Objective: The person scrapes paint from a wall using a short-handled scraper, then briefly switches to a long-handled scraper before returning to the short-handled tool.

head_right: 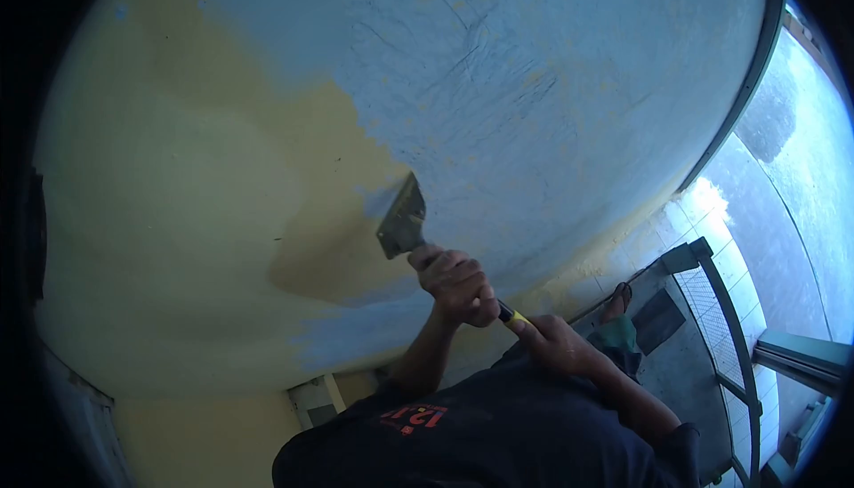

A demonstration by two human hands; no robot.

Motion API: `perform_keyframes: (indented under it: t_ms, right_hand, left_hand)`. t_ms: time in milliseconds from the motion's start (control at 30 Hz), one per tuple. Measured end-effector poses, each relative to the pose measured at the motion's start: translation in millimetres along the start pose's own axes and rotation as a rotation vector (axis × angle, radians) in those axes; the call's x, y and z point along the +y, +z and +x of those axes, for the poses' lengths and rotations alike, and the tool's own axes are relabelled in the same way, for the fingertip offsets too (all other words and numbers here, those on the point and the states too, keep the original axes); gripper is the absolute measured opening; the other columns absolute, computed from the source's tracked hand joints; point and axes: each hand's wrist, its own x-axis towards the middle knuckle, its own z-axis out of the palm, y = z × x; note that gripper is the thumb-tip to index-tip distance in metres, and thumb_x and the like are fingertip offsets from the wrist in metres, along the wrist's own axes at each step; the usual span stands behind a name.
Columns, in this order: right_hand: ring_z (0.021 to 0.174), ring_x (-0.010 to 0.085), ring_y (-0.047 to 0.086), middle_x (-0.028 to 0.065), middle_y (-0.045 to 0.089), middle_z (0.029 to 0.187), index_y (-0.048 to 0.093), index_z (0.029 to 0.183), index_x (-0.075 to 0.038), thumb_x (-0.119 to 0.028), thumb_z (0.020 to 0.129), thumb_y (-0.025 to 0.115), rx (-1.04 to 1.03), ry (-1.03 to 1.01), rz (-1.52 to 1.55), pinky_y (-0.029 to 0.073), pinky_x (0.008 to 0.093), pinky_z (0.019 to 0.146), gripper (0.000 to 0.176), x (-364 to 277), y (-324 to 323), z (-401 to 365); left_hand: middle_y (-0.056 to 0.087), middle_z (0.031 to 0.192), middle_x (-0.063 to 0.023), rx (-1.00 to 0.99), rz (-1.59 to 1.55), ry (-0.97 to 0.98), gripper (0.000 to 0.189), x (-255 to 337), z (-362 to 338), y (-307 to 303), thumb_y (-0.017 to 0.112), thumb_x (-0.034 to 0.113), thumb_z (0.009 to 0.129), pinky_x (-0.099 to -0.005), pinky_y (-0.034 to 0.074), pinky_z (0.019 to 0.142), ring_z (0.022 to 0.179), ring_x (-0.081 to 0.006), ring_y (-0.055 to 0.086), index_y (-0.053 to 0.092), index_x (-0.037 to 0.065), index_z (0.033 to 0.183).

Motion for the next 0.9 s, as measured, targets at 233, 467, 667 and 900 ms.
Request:
perform_keyframes:
  t_ms: [233, 467, 667, 900]
  right_hand:
    - [0.062, 0.0097, 0.048, 0.0008, 0.050, 0.062, 0.056, 0.079, 0.001, -0.052, 0.102, 0.041, -0.062, -0.026, -0.019, 0.043, 0.0331, 0.058, 0.059, -17.9, 2.0, 2.1]
    - [0.063, 0.0101, 0.049, 0.0008, 0.050, 0.064, 0.055, 0.080, 0.001, -0.051, 0.103, 0.041, -0.079, 0.015, 0.015, 0.043, 0.0325, 0.058, 0.058, 4.8, -3.7, 7.9]
    - [0.061, 0.0095, 0.049, -0.0003, 0.051, 0.065, 0.054, 0.083, 0.000, -0.050, 0.103, 0.040, -0.016, -0.002, -0.027, 0.043, 0.0319, 0.057, 0.055, 8.6, -1.6, 0.3]
    - [0.060, 0.0092, 0.049, -0.0003, 0.050, 0.064, 0.053, 0.078, -0.001, -0.050, 0.103, 0.040, -0.098, -0.093, 0.045, 0.042, 0.0303, 0.056, 0.056, 1.4, 0.1, 17.2]
  left_hand:
    - [0.047, 0.049, 0.0027, 0.002, 0.022, 0.051, 0.023, -11.7, 19.1, -16.6, 0.048, 0.028, 0.065, -0.0354, 0.032, 0.076, 0.052, -0.0138, 0.048, 0.038, 0.017, 0.047]
    - [0.046, 0.049, 0.0038, 0.039, 0.000, 0.027, 0.023, -5.7, 1.6, -0.8, 0.049, 0.028, 0.066, -0.0351, 0.032, 0.076, 0.053, -0.0138, 0.048, 0.039, 0.019, 0.047]
    - [0.048, 0.049, 0.0032, -0.049, 0.011, -0.028, 0.022, -0.1, -18.6, 5.1, 0.049, 0.028, 0.065, -0.0357, 0.032, 0.076, 0.055, -0.0140, 0.051, 0.041, 0.018, 0.047]
    - [0.047, 0.049, 0.0038, 0.017, 0.026, 0.065, 0.023, -13.8, 10.5, -9.5, 0.049, 0.027, 0.065, -0.0354, 0.032, 0.076, 0.052, -0.0136, 0.048, 0.040, 0.017, 0.047]
